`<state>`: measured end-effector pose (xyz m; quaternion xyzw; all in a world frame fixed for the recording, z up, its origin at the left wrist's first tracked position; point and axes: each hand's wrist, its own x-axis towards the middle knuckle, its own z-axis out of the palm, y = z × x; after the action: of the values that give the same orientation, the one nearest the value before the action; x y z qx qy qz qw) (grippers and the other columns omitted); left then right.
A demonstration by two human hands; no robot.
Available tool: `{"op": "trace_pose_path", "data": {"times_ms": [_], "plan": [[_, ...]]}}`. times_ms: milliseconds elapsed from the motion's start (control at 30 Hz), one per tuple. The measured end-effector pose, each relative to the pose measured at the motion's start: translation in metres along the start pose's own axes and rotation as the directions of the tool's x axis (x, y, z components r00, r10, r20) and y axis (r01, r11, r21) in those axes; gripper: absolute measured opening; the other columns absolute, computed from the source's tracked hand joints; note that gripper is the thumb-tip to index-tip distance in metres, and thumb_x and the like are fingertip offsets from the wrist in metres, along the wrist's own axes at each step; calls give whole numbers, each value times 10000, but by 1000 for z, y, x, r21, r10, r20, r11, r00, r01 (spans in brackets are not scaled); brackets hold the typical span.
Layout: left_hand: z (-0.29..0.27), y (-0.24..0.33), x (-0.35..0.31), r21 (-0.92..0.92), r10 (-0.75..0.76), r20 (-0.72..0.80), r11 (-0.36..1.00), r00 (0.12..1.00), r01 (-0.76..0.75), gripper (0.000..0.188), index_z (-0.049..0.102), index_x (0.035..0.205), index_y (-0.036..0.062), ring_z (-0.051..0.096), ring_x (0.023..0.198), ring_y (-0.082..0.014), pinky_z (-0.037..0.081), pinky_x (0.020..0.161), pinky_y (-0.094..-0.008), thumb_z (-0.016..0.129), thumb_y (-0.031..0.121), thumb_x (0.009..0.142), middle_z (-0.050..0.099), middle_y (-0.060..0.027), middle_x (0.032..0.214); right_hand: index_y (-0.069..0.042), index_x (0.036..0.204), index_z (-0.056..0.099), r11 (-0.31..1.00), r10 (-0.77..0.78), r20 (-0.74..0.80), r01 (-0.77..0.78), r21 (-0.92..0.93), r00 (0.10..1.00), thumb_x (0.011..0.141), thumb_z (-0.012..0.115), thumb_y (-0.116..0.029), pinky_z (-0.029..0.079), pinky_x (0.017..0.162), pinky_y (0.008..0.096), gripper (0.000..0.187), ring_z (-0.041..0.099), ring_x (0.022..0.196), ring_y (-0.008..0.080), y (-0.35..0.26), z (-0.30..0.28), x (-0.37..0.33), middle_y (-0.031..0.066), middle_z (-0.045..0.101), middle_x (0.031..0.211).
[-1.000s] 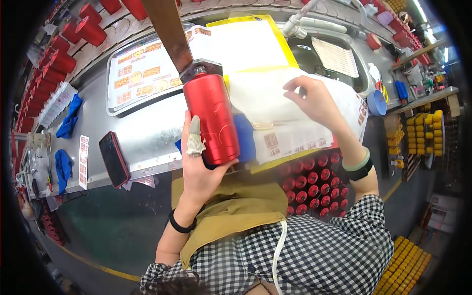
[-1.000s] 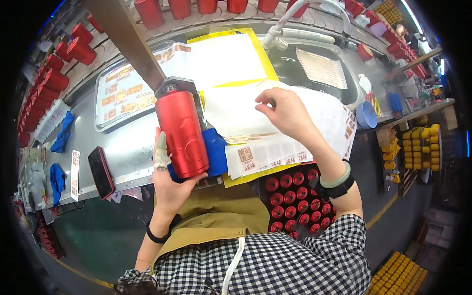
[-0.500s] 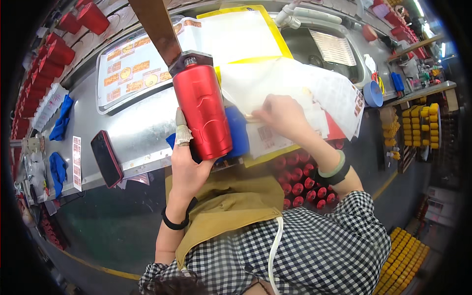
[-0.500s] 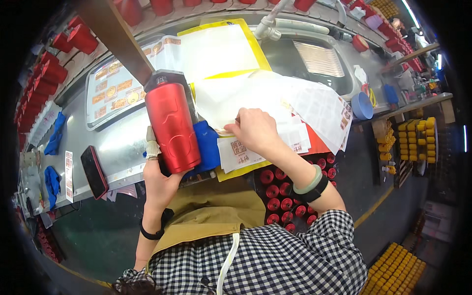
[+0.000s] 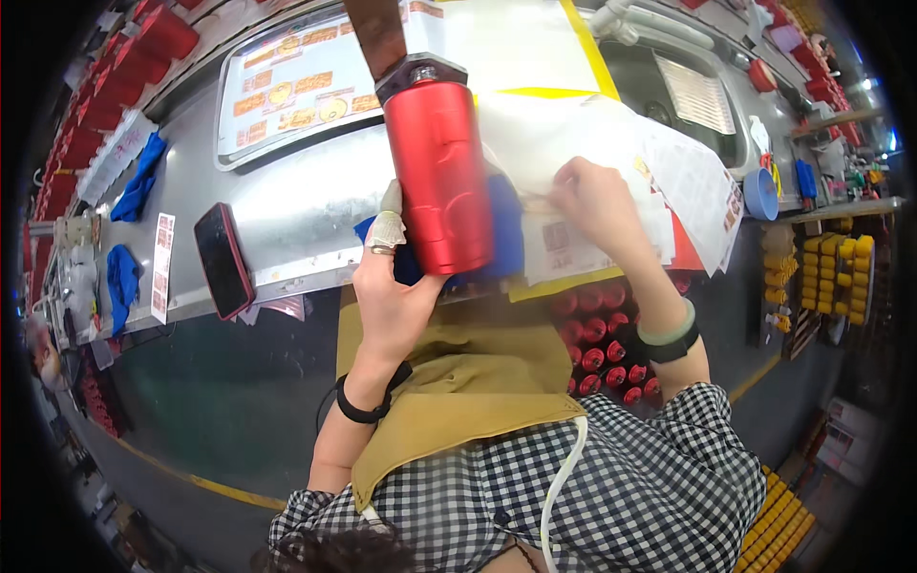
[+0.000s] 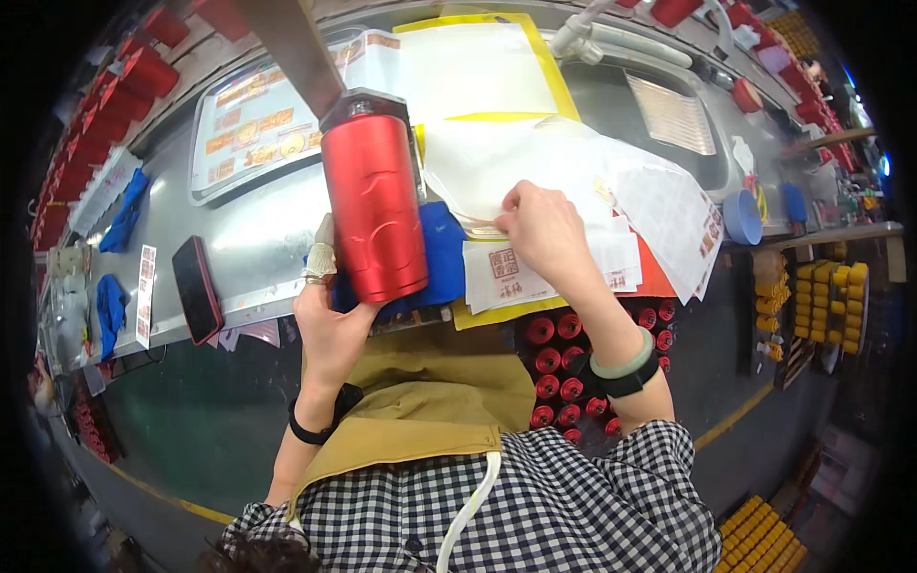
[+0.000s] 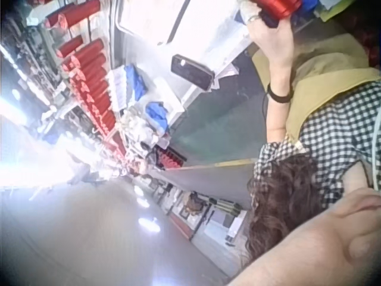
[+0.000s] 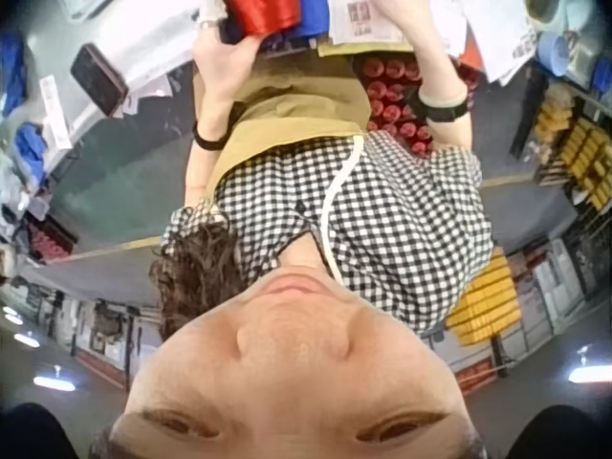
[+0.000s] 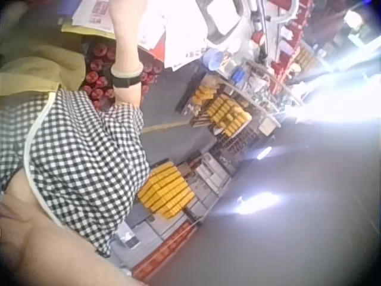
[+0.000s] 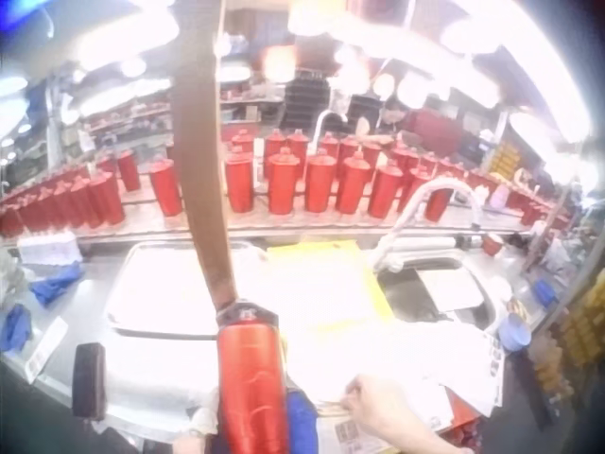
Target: Manually applying gold-foil labels to red cylindrical containers on a factory line.
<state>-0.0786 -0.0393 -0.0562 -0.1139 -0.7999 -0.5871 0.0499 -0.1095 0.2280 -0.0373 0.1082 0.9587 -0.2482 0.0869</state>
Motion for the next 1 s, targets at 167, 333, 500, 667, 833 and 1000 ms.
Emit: {"op": "trace_pose_path", "data": {"times_ms": [167,333,500,667,833,1000], "plan": [[-2,8,-3,139,126,-67,983,990,-116,800,507,1463,-16,620,1235,-296,496,1025,-371,856,43,746,599,-189,1403,-6,935,704,968,-194,-71,179,-175,978,911,649,-79,522,820,455,94,655,898,386,10,-15,-18,197,669,918],[1,3,-3,85,9,-57,996,998,-5,826,516,1448,-20,628,1200,-302,499,1017,-384,895,147,734,607,-202,1382,17,951,683,951,-279,-122,292,102,952,954,638,-81,495,766,396,108,625,830,309,-14,-37,-41,146,623,874],[3,5,-2,91,34,-69,995,997,-27,819,525,1437,-18,625,1205,-325,496,1023,-404,900,148,728,614,-190,1371,18,977,677,848,-300,21,256,465,954,990,618,-74,430,590,269,110,533,638,101,-39,-42,-63,73,683,840],[2,4,-4,131,46,-97,991,994,-33,837,526,1436,-10,594,1252,-342,485,1040,-425,913,162,714,598,-193,1385,11,981,672,786,-298,76,199,585,952,972,622,-46,431,604,276,76,539,659,108,-66,-43,-76,64,664,842],[-7,15,-7,-149,11,83,989,997,1,865,315,1571,-30,423,1452,-312,361,1177,-409,705,-8,800,401,-197,1588,4,947,663,734,-419,116,261,627,901,953,615,-42,450,647,301,67,568,691,159,-76,-40,-80,74,639,827],[-15,3,-15,-443,-34,167,890,985,106,758,216,1592,-69,222,1554,-282,169,1257,-409,488,-49,885,257,-185,1667,23,955,656,765,-425,69,317,560,903,960,619,-53,464,652,307,85,596,704,180,-64,-25,-73,94,646,815]]}}
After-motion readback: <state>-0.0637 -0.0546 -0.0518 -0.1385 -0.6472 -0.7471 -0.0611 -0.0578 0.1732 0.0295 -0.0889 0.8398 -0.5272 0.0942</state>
